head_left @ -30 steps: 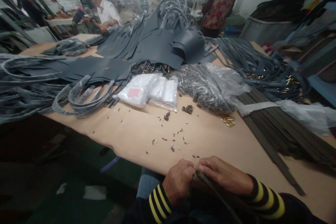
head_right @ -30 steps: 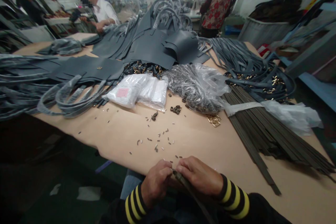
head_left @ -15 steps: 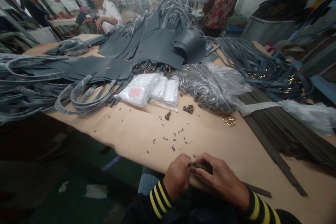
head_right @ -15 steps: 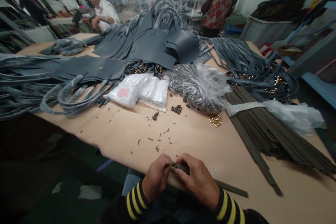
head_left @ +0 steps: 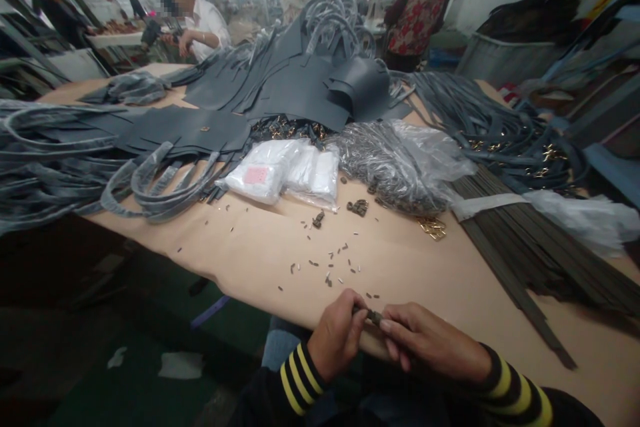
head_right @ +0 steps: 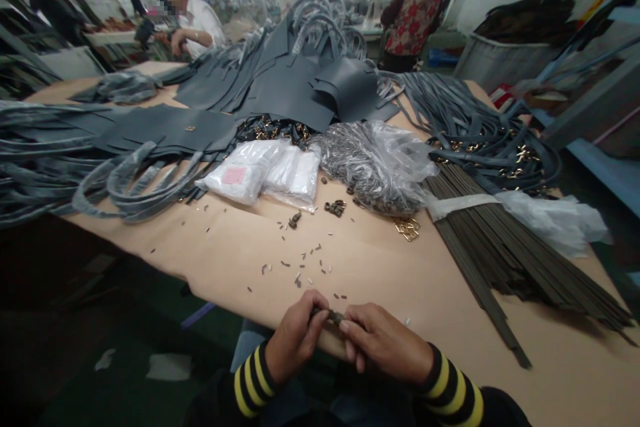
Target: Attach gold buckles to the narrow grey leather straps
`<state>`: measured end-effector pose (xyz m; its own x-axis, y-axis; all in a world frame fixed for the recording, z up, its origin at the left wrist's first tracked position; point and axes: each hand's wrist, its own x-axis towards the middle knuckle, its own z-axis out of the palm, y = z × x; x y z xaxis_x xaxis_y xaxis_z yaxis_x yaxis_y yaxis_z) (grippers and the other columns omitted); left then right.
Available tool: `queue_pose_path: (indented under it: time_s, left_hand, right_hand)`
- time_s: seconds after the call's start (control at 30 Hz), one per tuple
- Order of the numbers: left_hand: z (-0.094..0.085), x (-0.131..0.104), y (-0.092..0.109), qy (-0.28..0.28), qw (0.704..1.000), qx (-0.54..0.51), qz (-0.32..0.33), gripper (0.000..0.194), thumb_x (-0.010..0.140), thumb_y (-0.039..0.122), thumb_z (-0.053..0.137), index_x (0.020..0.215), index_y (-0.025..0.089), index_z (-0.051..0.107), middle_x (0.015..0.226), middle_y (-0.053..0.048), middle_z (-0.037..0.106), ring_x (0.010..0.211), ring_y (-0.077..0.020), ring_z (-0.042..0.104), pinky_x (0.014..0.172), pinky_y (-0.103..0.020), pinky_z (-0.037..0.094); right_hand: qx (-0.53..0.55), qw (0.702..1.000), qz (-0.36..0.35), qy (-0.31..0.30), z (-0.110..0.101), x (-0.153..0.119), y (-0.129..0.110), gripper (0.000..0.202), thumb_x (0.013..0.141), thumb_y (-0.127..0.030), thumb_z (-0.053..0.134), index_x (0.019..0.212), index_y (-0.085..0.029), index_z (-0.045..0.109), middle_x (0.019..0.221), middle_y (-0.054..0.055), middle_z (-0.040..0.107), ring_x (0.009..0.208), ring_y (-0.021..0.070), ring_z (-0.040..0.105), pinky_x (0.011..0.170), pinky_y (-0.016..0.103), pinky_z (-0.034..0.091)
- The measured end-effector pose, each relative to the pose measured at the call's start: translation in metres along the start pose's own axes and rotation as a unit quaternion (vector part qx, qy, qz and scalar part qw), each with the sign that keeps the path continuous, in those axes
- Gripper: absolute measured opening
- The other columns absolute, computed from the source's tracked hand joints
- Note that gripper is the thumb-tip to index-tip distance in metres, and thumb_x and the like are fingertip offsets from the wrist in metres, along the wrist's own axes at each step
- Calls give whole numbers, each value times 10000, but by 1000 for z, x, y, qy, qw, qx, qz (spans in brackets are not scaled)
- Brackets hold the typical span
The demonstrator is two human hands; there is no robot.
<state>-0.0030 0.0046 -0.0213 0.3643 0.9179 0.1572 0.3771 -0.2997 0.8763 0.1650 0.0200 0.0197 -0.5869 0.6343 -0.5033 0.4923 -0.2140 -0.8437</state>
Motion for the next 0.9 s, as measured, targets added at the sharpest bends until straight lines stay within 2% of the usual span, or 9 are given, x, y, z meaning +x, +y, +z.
queue_pose_path:
  time_s: [0.17, 0.33, 0.43, 0.6, 0.73, 0.9]
  left_hand:
    - [-6, 3, 1, -61, 998, 2, -20, 63, 804, 173, 330, 784, 172, 390, 681, -18, 475, 631, -135, 466, 601, -252, 401]
    - [-11, 7, 3, -108, 994, 12, -6, 54, 783, 154, 330, 786, 172, 381, 683, -23, 478, 626, -140, 468, 595, -255, 401]
    - [-12, 7, 2, -115, 993, 21, 6, 61, 780, 152, 324, 787, 171, 381, 693, -29, 481, 635, -143, 466, 599, -256, 400]
    - [-11, 5, 0, -122, 992, 30, 13, 58, 783, 160, 320, 793, 173, 375, 700, -26, 478, 635, -138, 458, 601, -247, 396]
    - [-8, 7, 3, -134, 989, 57, 6, 49, 783, 162, 319, 783, 181, 365, 683, -13, 470, 618, -135, 456, 585, -244, 388]
    - [-3, 10, 4, -113, 991, 65, -12, 63, 807, 174, 289, 804, 181, 352, 651, -3, 477, 588, -134, 477, 557, -239, 386]
  right_hand:
    - [-60, 995, -75, 30, 1, 0, -2, 312, 800, -356, 339, 571, -171, 441, 530, -35, 426, 500, 105, 419, 506, 219, 332]
    - [-58, 996, -50, 37, 3, 3, -2, 287, 797, -341, 314, 580, -177, 407, 501, -52, 369, 462, 98, 358, 470, 219, 288]
    - [-60, 995, -48, 66, 4, 5, 2, 272, 778, -353, 344, 568, -183, 369, 538, -51, 338, 499, 99, 326, 476, 219, 262]
    - [-23, 996, -54, 67, 6, 7, 9, 287, 776, -392, 346, 578, -184, 360, 545, -57, 304, 499, 94, 289, 463, 218, 238]
    - [-42, 994, -54, 88, 4, 8, 11, 293, 779, -387, 353, 564, -189, 337, 541, -60, 295, 501, 92, 286, 463, 216, 244]
    - [-79, 993, -82, 42, -3, 5, 9, 297, 805, -350, 332, 556, -188, 346, 522, -63, 309, 482, 89, 308, 460, 211, 262]
